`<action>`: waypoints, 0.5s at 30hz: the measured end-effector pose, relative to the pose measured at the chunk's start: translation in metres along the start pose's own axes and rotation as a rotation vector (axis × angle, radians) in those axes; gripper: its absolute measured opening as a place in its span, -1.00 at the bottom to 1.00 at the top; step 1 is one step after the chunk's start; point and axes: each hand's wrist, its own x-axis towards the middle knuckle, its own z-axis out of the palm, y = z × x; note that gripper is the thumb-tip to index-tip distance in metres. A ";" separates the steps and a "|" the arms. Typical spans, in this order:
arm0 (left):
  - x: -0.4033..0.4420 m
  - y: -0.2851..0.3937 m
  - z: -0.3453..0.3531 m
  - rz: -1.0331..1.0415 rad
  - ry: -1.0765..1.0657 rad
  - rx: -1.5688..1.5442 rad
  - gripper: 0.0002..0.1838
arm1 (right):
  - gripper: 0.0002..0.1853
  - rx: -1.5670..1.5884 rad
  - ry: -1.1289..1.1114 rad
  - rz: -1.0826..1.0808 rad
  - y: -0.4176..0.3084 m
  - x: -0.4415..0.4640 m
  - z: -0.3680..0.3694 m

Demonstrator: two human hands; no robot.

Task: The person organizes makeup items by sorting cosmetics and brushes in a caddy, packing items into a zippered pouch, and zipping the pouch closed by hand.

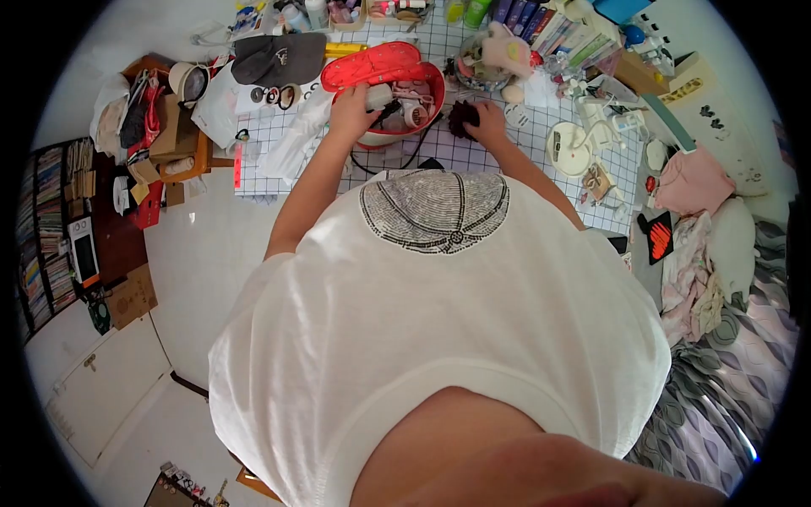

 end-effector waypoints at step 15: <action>-0.009 0.005 0.015 -0.021 0.083 0.173 -0.31 | -0.65 0.365 0.402 -0.032 -0.010 0.000 -0.024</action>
